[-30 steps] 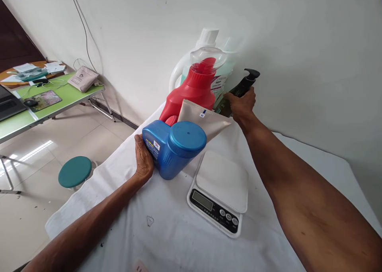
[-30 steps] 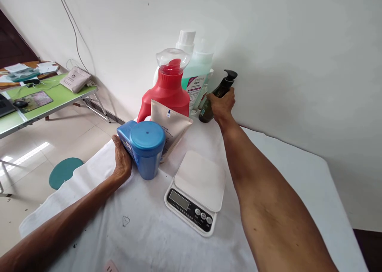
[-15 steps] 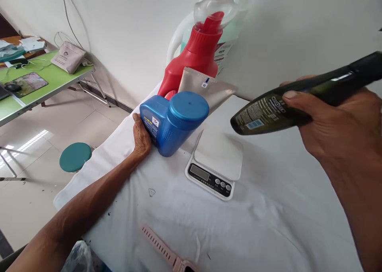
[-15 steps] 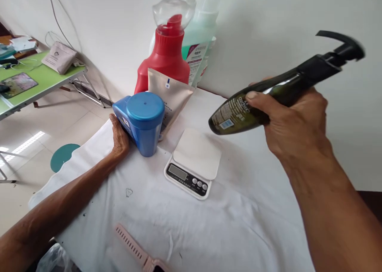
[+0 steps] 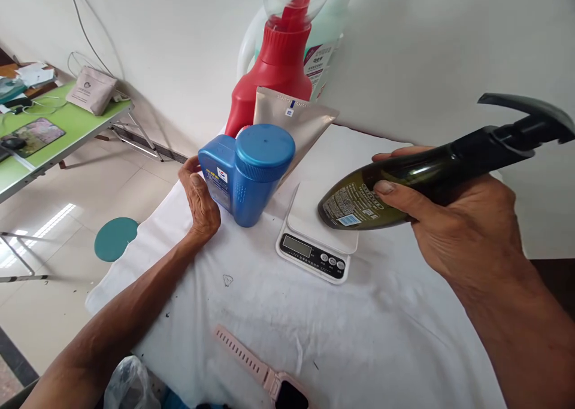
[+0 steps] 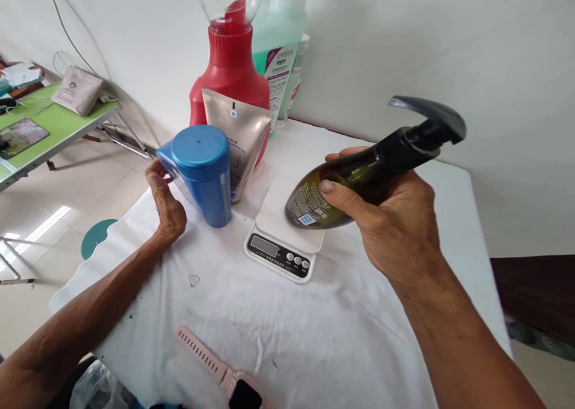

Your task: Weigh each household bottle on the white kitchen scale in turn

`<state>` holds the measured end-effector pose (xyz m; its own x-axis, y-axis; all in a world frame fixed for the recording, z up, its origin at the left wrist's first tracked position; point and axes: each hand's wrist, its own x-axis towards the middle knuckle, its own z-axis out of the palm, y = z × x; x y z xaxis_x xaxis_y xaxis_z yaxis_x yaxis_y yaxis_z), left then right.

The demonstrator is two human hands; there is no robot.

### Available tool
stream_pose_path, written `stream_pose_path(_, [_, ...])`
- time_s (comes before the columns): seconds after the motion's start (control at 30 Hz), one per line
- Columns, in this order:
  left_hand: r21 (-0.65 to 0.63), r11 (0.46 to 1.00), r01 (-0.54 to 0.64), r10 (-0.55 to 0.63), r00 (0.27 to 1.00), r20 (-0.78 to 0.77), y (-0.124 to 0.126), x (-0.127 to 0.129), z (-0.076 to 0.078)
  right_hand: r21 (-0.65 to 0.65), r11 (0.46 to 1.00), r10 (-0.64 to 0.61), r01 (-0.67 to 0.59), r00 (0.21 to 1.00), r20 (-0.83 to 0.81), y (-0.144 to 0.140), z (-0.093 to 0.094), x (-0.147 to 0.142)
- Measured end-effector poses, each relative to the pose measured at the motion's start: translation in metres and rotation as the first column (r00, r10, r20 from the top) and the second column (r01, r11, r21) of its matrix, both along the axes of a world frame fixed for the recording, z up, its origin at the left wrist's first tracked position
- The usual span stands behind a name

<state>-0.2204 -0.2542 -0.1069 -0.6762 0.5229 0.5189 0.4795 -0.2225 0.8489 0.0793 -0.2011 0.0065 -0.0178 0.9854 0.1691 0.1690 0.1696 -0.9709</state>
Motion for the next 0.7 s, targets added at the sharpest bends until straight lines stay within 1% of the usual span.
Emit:
stream_pose_path(0.03, [0.053, 0.998, -0.018, 0.022, 0.996, -0.084, -0.004, 0.001, 0.006, 0.008, 1.000, 0.001, -0.001, 1.000, 0.026, 0.000, -0.003, 0.001])
stream_pose_path(0.1, [0.171, 0.985, -0.031, 0.076, 0.962, -0.263, -0.012, 0.006, 0.019, 0.028, 1.000, 0.000, -0.002, 0.997, 0.080, -0.001, -0.006, 0.002])
stream_pose_path(0.17, [0.278, 0.961, 0.003, 0.108, 0.917, -0.383, -0.020, 0.012, 0.032, 0.041, 0.999, -0.002, -0.003, 0.992, 0.127, -0.002, -0.006, 0.001])
stream_pose_path(0.2, [0.316, 0.948, 0.046, 0.094, 0.904, -0.416, -0.024, 0.016, 0.037, 0.045, 0.999, 0.000, -0.007, 0.989, 0.146, -0.003, -0.006, 0.000])
stream_pose_path(0.23, [0.338, 0.934, 0.115, 0.051, 0.894, -0.445, -0.029, 0.019, 0.040, 0.046, 0.999, 0.006, -0.013, 0.987, 0.162, -0.004, -0.004, -0.001])
stream_pose_path(0.27, [0.336, 0.920, 0.201, -0.018, 0.878, -0.478, -0.035, 0.023, 0.042, 0.045, 0.999, 0.013, -0.021, 0.984, 0.175, -0.004, -0.003, -0.003])
stream_pose_path(0.3, [0.306, 0.905, 0.296, -0.103, 0.849, -0.519, -0.040, 0.027, 0.043, 0.044, 0.999, 0.023, -0.031, 0.982, 0.186, -0.005, -0.001, -0.005])
stream_pose_path(0.33, [0.249, 0.886, 0.392, -0.198, 0.804, -0.560, -0.047, 0.030, 0.042, 0.045, 0.998, 0.031, -0.040, 0.981, 0.189, -0.005, 0.000, -0.006])
stream_pose_path(0.4, [0.072, 0.840, 0.538, -0.394, 0.696, -0.600, -0.060, 0.036, 0.036, 0.051, 0.997, 0.042, -0.052, 0.983, 0.181, -0.006, 0.000, -0.009])
stream_pose_path(0.43, [-0.035, 0.818, 0.575, -0.482, 0.650, -0.587, -0.066, 0.040, 0.031, 0.056, 0.997, 0.043, -0.054, 0.983, 0.176, -0.006, 0.000, -0.010])
stream_pose_path(0.5, [-0.246, 0.758, 0.604, -0.628, 0.575, -0.524, -0.076, 0.045, 0.020, 0.066, 0.996, 0.048, -0.060, 0.986, 0.162, -0.006, -0.002, -0.010])
stream_pose_path(0.57, [-0.406, 0.700, 0.588, -0.712, 0.529, -0.463, -0.081, 0.050, 0.009, 0.077, 0.995, 0.057, -0.068, 0.989, 0.134, -0.005, -0.005, -0.009])
stream_pose_path(0.63, [-0.507, 0.653, 0.563, -0.757, 0.502, -0.418, -0.082, 0.055, -0.001, 0.097, 0.993, 0.060, -0.069, 0.993, 0.098, -0.006, -0.008, -0.008])
stream_pose_path(0.7, [-0.581, 0.608, 0.542, -0.790, 0.484, -0.375, -0.080, 0.058, -0.007, 0.112, 0.992, 0.059, -0.064, 0.997, 0.051, -0.006, -0.012, -0.007])
